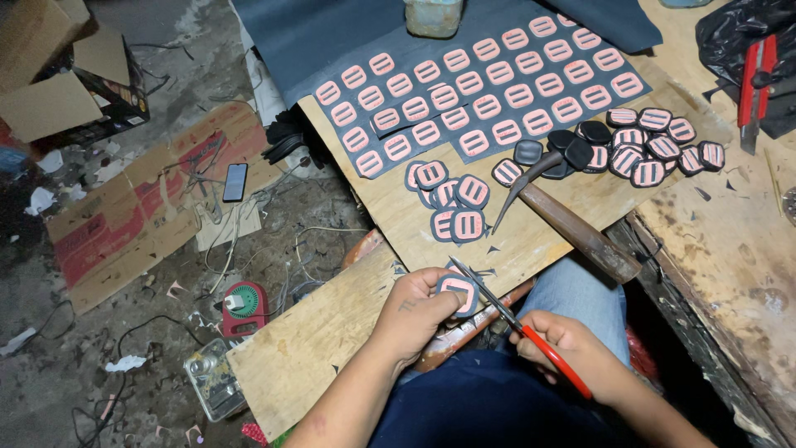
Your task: The person cuts small rectangular rubber pieces from a larger sheet using scissors, then uses a hammer and a curved metal tool to press and shape the edges of each piece. The finished pieces are placed in a pile on the work surface.
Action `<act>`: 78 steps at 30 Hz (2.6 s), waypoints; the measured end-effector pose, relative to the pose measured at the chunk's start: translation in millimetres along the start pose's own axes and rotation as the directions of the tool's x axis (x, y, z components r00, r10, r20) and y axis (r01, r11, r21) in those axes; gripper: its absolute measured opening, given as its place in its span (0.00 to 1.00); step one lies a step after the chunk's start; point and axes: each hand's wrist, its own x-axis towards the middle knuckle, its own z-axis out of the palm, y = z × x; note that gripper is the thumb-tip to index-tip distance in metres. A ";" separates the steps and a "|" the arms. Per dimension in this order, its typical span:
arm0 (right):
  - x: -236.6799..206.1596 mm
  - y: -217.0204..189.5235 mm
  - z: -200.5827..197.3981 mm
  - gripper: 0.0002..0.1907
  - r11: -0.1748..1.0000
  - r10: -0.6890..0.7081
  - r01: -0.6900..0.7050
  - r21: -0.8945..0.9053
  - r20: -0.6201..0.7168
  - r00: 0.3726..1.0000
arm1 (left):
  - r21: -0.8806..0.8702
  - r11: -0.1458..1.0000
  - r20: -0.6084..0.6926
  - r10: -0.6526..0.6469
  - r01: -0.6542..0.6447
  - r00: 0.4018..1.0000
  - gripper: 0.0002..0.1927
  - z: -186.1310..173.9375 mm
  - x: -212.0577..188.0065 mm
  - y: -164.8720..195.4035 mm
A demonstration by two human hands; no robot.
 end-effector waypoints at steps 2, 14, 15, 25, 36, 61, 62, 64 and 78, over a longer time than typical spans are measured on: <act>-0.5 3.3 -2.3 0.11 1.000 0.001 -0.001 0.012 -0.001 1.000 | -0.015 1.000 0.005 -0.004 0.004 1.000 0.13 0.3 0.8 -0.2; 8.7 25.4 -2.4 0.13 0.942 -0.166 0.205 0.266 -0.164 0.973 | 0.367 0.835 -0.303 0.524 -0.411 0.796 0.25 11.8 35.2 26.3; 9.0 25.0 -1.5 0.13 0.935 -0.189 0.227 0.273 -0.161 0.969 | 0.593 0.707 -0.224 0.604 -0.385 0.765 0.23 12.0 31.0 25.8; 10.9 19.1 9.7 0.13 0.943 -0.086 0.131 0.305 -0.159 0.984 | 0.937 0.173 0.120 0.655 -0.302 0.746 0.25 13.2 -10.9 3.6; 14.8 17.5 18.6 0.11 0.950 -0.146 0.170 0.263 -0.110 0.983 | 0.899 0.345 0.020 0.582 -0.269 0.813 0.36 6.0 -13.9 3.4; 4.9 9.8 16.7 0.18 0.961 -0.264 0.257 -0.104 -0.067 0.962 | 0.038 0.996 -0.066 0.078 -0.075 0.995 0.10 1.8 -17.4 2.9; 3.8 10.3 19.2 0.18 0.951 -0.296 0.294 -0.094 -0.012 0.955 | 0.009 0.996 -0.062 0.086 -0.085 0.994 0.11 3.0 -17.3 2.6; 1.8 9.0 24.5 0.18 0.946 -0.314 0.317 -0.062 0.050 0.948 | -0.036 0.995 -0.047 0.093 -0.095 0.994 0.11 6.9 -17.4 0.7; 2.9 4.2 31.0 0.23 0.950 -0.270 0.261 0.169 0.031 0.962 | -0.229 0.972 -0.018 0.058 -0.060 0.998 0.11 13.2 -18.0 -4.7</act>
